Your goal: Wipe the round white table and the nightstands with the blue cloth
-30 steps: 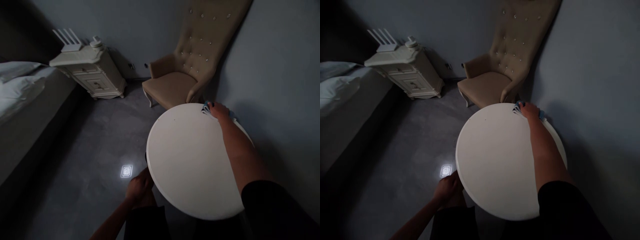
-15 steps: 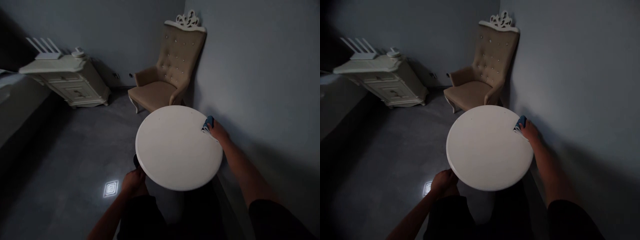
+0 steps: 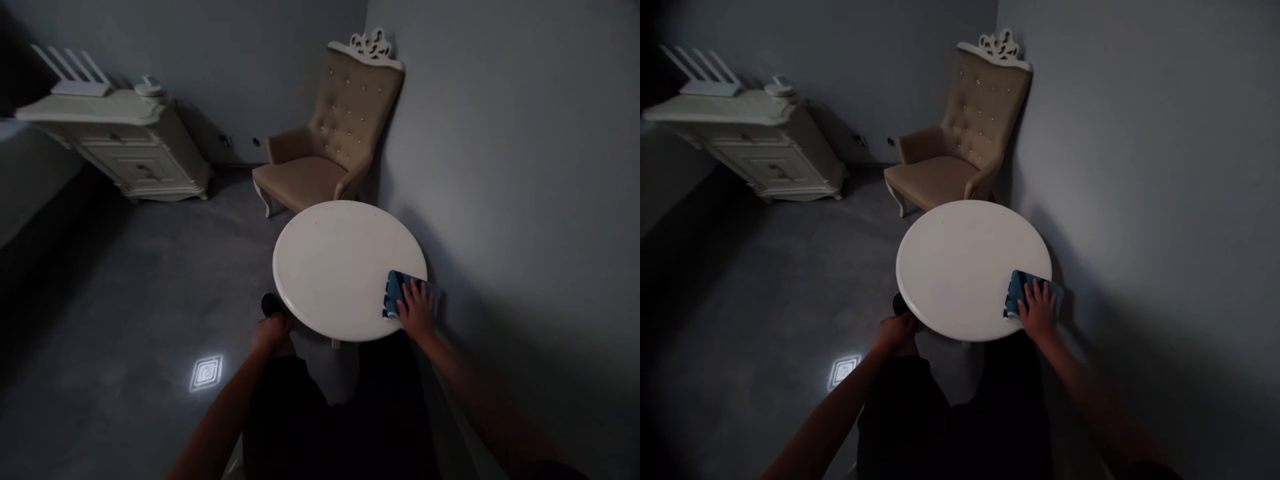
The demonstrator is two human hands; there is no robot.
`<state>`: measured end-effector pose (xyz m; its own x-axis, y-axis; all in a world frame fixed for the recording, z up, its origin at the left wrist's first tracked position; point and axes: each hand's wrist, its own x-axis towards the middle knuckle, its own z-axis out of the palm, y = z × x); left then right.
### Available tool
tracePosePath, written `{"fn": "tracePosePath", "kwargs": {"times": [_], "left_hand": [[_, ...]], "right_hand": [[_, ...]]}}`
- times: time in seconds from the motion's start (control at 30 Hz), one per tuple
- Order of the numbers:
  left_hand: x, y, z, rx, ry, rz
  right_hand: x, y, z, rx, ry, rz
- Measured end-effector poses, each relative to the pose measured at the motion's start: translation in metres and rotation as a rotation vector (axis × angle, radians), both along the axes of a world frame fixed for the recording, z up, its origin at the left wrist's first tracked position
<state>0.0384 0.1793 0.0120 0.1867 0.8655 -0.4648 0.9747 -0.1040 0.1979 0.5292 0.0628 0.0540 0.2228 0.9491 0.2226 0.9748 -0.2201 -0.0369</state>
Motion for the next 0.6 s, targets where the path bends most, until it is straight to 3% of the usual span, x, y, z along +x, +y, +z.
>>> {"fn": "tracePosePath", "kwargs": {"times": [0.13,0.23,0.37,0.6], "left_hand": [[-0.01,-0.004,-0.007,0.042,-0.01,0.043],[-0.015,-0.006,-0.011,0.062,-0.016,0.053],[-0.017,-0.006,-0.014,0.075,-0.019,0.038],[-0.021,-0.005,-0.003,0.034,-0.083,0.054]], "right_hand": [[-0.058,-0.047,-0.007,0.012,-0.02,0.231],[-0.105,-0.052,0.002,-0.054,-0.024,0.388],[-0.167,-0.02,0.025,-0.179,0.019,0.611],[-0.268,0.078,0.057,-0.327,0.132,0.829]]}}
